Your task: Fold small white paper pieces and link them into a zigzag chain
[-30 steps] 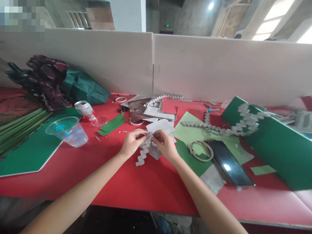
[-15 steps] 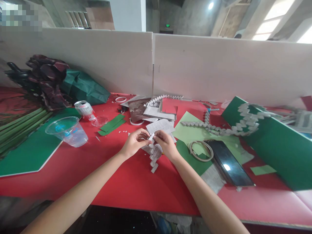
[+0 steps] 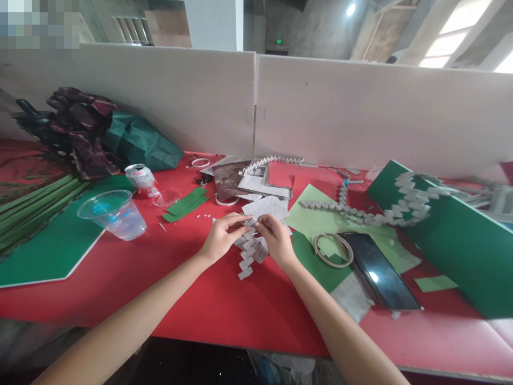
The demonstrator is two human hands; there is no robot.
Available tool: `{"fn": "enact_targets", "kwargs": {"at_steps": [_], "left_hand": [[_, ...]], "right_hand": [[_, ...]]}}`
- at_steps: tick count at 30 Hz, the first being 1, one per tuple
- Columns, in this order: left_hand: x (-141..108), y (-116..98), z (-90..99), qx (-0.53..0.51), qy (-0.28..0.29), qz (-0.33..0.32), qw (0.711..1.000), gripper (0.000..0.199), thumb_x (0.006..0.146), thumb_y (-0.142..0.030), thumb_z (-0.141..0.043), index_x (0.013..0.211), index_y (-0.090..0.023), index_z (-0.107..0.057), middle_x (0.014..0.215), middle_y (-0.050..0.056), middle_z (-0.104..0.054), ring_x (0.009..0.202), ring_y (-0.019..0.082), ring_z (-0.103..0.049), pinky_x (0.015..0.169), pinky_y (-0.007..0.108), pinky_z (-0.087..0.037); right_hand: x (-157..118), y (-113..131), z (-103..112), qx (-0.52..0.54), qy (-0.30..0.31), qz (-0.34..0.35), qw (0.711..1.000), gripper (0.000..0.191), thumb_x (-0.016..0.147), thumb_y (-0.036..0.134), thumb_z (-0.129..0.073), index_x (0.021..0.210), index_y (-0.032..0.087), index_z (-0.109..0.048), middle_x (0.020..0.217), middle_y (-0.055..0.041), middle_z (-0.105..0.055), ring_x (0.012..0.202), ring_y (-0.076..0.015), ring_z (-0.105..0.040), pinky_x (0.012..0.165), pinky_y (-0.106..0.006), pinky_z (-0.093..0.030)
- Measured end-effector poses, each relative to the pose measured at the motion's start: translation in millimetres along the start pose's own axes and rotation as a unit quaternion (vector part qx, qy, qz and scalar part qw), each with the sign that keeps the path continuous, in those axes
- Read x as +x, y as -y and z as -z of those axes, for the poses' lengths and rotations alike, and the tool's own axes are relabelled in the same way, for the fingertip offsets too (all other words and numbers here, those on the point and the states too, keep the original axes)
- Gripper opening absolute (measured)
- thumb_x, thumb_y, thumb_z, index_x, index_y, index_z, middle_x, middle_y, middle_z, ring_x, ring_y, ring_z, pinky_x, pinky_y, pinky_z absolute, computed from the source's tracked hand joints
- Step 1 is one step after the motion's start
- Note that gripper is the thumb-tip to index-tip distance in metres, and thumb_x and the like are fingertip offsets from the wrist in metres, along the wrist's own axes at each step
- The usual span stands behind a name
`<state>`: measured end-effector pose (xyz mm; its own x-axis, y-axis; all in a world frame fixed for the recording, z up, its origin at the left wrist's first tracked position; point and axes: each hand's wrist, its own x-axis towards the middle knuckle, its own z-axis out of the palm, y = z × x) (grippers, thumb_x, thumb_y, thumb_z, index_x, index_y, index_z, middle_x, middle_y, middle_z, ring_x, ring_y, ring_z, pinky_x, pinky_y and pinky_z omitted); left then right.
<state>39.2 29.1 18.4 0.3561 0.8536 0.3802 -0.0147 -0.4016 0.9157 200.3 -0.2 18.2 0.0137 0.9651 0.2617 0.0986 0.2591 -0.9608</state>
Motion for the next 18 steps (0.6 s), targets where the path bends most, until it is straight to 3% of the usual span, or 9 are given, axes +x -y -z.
{"fn": "enact_targets", "kwargs": {"at_steps": [5,11,15,18], "left_hand": [[-1.7,0.5,0.1,0.040,0.013,-0.031,0.999,0.029,0.084,-0.027,-0.059,0.110,-0.022,-0.068,0.089,0.006,-0.060,0.079,0.016,-0.056,0.068,0.026,-0.048],[-1.5,-2.0,0.7,0.037,0.011,-0.014,0.999,0.030,0.083,-0.027,-0.058,0.112,-0.022,-0.068,0.092,0.006,-0.060,0.080,0.016,-0.055,0.064,0.024,-0.047],[2.2,-0.1,3.6,0.001,-0.010,0.017,1.000,0.029,0.081,-0.022,-0.059,0.108,-0.021,-0.069,0.094,0.006,-0.064,0.085,0.017,-0.058,0.073,0.028,-0.048],[5.6,3.4,6.2,-0.051,-0.038,0.058,0.996,0.028,0.078,-0.021,-0.062,0.104,-0.020,-0.071,0.102,0.007,-0.067,0.096,0.020,-0.060,0.085,0.032,-0.047]], "right_hand": [[0.1,-1.9,-0.8,0.005,0.002,-0.006,1.000,0.025,0.081,0.045,-0.059,0.080,0.020,-0.053,0.077,-0.0009,-0.055,0.072,-0.0148,-0.056,0.067,-0.028,-0.054],[0.3,-0.5,-1.0,0.002,-0.005,-0.006,1.000,0.028,0.079,0.048,-0.061,0.080,0.020,-0.054,0.074,-0.0003,-0.057,0.071,-0.0146,-0.057,0.066,-0.028,-0.054],[-0.5,2.6,0.4,-0.002,0.016,-0.005,1.000,0.027,0.077,0.045,-0.065,0.084,0.019,-0.057,0.078,-0.0022,-0.063,0.075,-0.0165,-0.062,0.071,-0.031,-0.055],[-1.1,4.4,2.1,0.000,0.060,0.006,0.998,0.029,0.078,0.039,-0.065,0.098,0.019,-0.060,0.090,-0.0055,-0.067,0.087,-0.0199,-0.064,0.079,-0.034,-0.054]]}}
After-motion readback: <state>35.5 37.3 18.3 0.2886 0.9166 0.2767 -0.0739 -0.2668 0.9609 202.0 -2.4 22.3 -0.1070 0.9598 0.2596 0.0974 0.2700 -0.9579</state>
